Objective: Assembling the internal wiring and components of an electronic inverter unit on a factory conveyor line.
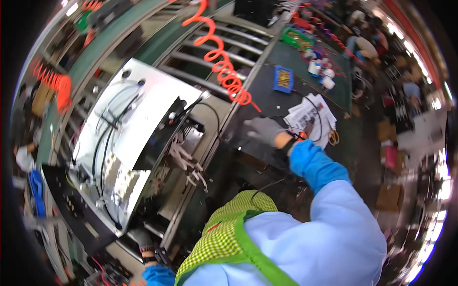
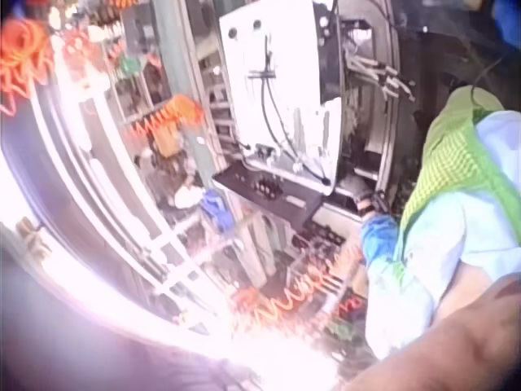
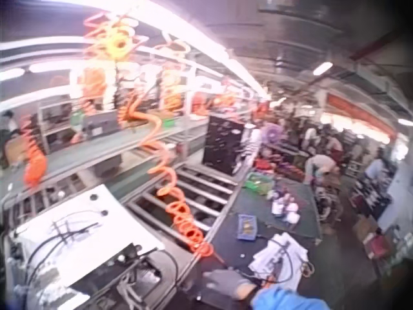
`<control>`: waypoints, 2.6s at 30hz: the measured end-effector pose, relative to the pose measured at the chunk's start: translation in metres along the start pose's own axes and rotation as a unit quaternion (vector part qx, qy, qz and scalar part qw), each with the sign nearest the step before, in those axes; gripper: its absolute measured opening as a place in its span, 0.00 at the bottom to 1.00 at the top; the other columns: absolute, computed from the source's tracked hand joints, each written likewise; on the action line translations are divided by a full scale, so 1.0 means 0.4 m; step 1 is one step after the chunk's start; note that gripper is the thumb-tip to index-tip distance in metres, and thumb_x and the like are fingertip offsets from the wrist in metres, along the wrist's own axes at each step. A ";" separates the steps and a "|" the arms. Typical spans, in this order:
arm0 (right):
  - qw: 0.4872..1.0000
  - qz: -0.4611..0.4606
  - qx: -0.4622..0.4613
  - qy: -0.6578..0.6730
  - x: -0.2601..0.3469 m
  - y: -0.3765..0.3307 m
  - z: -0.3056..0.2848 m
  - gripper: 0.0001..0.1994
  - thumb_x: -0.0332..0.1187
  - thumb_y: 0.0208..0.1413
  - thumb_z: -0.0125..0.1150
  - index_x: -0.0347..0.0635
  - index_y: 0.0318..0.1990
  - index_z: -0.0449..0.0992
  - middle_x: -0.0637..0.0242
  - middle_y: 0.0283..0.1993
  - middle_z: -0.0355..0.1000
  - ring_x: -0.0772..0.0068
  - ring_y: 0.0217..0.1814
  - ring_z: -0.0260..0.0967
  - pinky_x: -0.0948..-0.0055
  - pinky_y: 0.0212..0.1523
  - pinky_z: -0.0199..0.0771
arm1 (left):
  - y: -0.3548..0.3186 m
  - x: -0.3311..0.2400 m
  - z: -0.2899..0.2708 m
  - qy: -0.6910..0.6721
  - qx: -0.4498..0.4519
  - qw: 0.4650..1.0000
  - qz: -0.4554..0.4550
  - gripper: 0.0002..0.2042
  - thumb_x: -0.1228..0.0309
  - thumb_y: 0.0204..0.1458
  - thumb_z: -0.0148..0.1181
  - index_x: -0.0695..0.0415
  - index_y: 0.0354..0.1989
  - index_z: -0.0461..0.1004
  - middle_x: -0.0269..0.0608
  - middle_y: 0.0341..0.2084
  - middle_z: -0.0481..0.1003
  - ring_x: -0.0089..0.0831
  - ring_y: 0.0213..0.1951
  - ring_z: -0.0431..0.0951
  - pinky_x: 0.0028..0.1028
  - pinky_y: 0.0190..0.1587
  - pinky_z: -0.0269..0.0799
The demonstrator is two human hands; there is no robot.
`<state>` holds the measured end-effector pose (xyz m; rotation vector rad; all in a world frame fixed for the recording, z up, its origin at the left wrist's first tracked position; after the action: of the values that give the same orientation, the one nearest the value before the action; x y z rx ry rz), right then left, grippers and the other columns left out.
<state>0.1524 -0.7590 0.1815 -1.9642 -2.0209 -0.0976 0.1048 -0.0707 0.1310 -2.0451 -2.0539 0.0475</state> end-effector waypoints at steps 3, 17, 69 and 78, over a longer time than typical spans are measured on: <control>0.958 -0.105 0.135 -0.232 -0.199 -0.044 0.061 0.24 0.36 0.52 0.63 0.57 0.60 0.74 0.64 0.62 0.68 0.52 0.72 0.60 0.55 0.57 0.71 | -0.076 -0.054 0.044 -0.609 -0.076 0.781 -0.117 0.28 0.65 0.61 0.62 0.69 0.64 0.65 0.54 0.59 0.72 0.41 0.56 0.74 0.38 0.61 0.68; 0.756 -0.556 0.193 -0.288 -0.383 0.045 0.195 0.09 0.39 0.51 0.60 0.59 0.39 0.83 0.64 0.61 0.69 0.49 0.73 0.55 0.37 0.75 0.42 | -0.731 -0.390 0.260 -0.441 0.197 0.798 -0.359 0.31 0.51 0.54 0.59 0.58 0.63 0.72 0.53 0.60 0.74 0.51 0.63 0.72 0.38 0.66 0.65; 0.658 0.082 0.695 0.278 1.193 -0.442 0.127 0.34 0.42 0.46 0.67 0.35 0.61 0.65 0.57 0.37 0.76 0.76 0.21 0.67 0.80 0.19 0.65 | -1.277 0.182 0.621 -0.668 -0.399 0.315 -0.544 0.09 0.73 0.58 0.54 0.55 0.47 0.72 0.41 0.36 0.77 0.38 0.44 0.81 0.33 0.44 0.77; 0.663 0.071 0.694 0.271 1.196 -0.458 0.159 0.35 0.40 0.47 0.67 0.34 0.62 0.64 0.59 0.35 0.75 0.77 0.21 0.67 0.79 0.20 0.65 | -1.231 0.167 0.590 -0.420 -0.208 0.685 -0.558 0.10 0.67 0.58 0.58 0.51 0.46 0.80 0.44 0.37 0.81 0.44 0.42 0.82 0.38 0.43 0.77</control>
<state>-0.0406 -0.2913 0.2837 -0.8354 -0.8663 0.6346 -0.4233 0.0211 0.0066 -0.4347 -3.8112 0.3762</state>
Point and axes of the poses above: each hand's wrist, its own y-axis towards the middle knuckle, its own z-axis out of the palm, x = y × z, the point moved 2 cm from there along y, towards the middle knuckle
